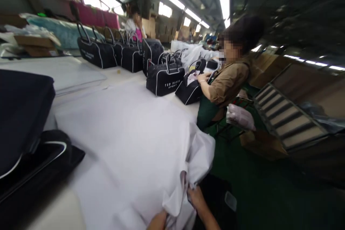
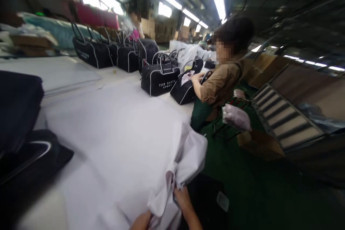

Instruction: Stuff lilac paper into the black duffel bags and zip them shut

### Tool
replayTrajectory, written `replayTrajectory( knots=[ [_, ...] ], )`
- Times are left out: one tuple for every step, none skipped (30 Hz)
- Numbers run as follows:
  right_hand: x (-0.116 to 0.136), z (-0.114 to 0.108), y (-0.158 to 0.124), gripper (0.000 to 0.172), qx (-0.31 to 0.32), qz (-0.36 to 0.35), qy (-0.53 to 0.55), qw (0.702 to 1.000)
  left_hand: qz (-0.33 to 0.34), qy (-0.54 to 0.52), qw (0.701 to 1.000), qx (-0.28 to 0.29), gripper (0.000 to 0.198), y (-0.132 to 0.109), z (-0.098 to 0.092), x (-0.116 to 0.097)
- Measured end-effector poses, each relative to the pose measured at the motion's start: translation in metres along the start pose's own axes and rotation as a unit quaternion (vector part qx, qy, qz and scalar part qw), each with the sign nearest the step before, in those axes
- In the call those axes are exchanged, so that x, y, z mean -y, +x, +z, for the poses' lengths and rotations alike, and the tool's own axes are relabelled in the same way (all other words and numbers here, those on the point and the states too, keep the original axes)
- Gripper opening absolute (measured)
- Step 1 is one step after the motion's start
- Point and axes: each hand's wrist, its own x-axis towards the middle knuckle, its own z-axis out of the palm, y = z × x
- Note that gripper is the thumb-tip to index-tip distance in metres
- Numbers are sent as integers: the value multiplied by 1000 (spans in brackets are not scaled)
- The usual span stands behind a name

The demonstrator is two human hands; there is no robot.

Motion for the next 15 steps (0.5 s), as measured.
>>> replayTrajectory(
  knots=[
    [-5,2,-13,47,13,20,32,999,-5,16,1000,22,47,-10,10,0],
    [-5,3,-24,52,28,35,74,996,-8,33,999,41,46,-18,14,1],
    [-3,4,-34,56,45,47,120,991,-5,50,997,57,46,-24,14,1],
    [2,5,-43,61,63,53,160,984,1,65,995,69,48,-28,11,0],
    [8,7,-49,65,85,53,182,978,11,79,994,80,50,-30,7,-3],
    [15,12,-53,68,106,48,175,978,23,93,991,91,51,-31,3,-6],
    [21,18,-55,69,118,42,141,982,38,110,988,104,51,-31,0,-11],
    [27,27,-54,68,121,34,76,989,54,127,983,117,50,-30,-1,-18],
    [31,38,-51,65,103,29,-12,994,69,142,979,129,47,-30,0,-25],
    [34,49,-47,59,65,27,-108,992,82,155,975,137,43,-30,2,-33],
    [35,58,-42,51,16,29,-192,981,92,162,972,142,39,-30,4,-41],
    [36,66,-37,42,-33,31,-251,967,102,165,970,147,35,-31,3,-47],
    [35,70,-33,34,-69,31,-280,957,112,164,968,151,34,-31,0,-51],
    [35,69,-32,29,-91,31,-282,955,124,151,970,148,35,-32,-8,-52],
    [34,65,-34,27,-99,31,-269,958,137,121,975,126,35,-32,-21,-50]
  ],
)
